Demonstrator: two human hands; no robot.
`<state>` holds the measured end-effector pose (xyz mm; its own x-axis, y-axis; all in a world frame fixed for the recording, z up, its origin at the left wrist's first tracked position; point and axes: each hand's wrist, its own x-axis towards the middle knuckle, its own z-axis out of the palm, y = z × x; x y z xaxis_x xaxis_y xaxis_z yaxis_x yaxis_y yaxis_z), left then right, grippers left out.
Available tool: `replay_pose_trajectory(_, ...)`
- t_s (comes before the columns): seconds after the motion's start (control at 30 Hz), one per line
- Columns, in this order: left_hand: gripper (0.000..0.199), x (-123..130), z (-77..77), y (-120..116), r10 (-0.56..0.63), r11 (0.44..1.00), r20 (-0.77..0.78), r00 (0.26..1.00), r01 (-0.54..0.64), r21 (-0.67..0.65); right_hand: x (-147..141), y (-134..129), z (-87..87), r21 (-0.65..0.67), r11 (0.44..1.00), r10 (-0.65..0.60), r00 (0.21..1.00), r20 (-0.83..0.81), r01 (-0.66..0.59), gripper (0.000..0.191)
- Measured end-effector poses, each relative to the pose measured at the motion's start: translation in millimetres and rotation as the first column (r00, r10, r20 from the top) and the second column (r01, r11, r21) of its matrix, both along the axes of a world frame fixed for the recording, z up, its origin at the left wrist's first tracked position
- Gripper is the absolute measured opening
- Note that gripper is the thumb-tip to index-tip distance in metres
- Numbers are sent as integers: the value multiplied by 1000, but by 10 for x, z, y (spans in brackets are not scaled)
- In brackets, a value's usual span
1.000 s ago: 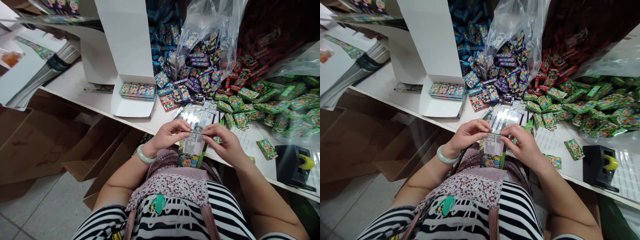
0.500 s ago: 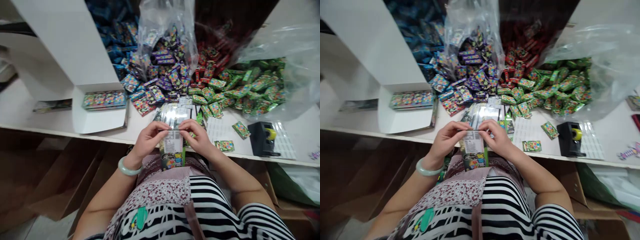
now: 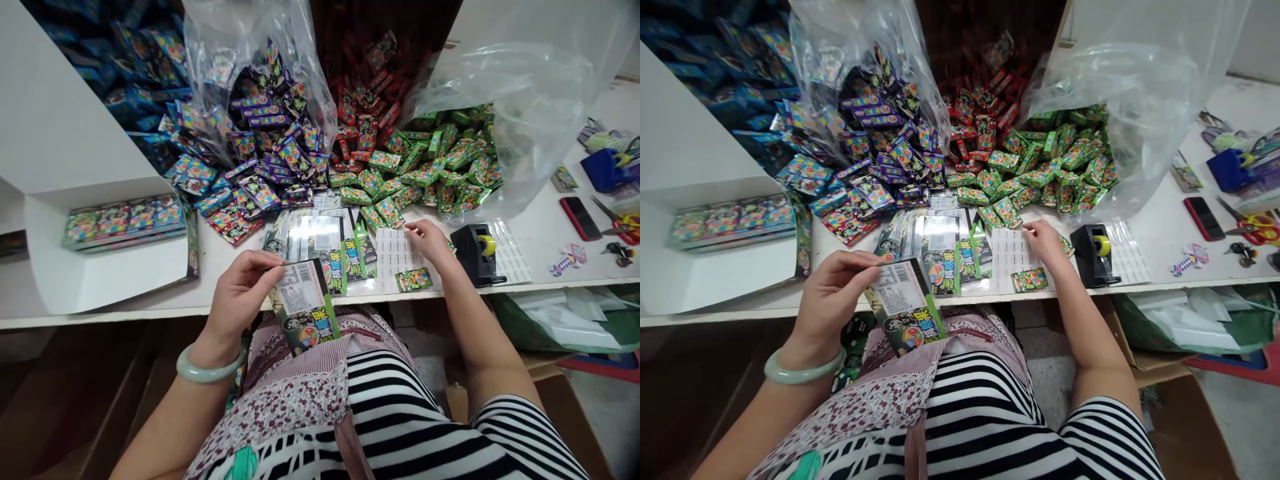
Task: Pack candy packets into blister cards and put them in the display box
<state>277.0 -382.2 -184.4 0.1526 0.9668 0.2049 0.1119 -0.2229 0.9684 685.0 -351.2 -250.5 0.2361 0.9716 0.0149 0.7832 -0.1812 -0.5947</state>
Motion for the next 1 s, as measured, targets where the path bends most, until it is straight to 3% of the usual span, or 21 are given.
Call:
replay_pose_trajectory(0.2,7,-26,12,-5,-6,999,-8,1000,6,50,-37,-97,-3,-6,999,32,999,-11,-32,19)
replay_pose_trajectory(0.3,7,-10,6,-9,5,999,-6,1000,-5,40,29,-274,34,19,993,120,992,-51,-119,15)
replay_pose_trajectory(0.43,9,84,24,-3,-26,998,-14,1000,27,56,-56,-484,295,141,977,184,971,-153,-163,14)
replay_pose_trajectory(0.53,9,167,45,0,-77,989,-32,997,80,121,-434,-509,691,198,946,311,890,-333,-256,15)
replay_pose_trajectory(0.63,11,213,56,-14,-85,983,-76,993,96,158,-1011,-428,1113,266,848,530,716,-453,-459,15)
replay_pose_trajectory(0.73,12,213,62,-45,-74,980,-122,990,95,173,-1548,-285,1367,257,768,630,617,-472,-587,19)
replay_pose_trajectory(0.83,12,189,59,-73,-67,976,-143,987,94,196,-1862,-134,1389,201,729,664,605,-439,-655,20)
replay_pose_trajectory(1.0,10,156,13,-67,-56,978,-114,992,78,194,-1978,-8,1249,159,747,644,643,-413,-646,18)
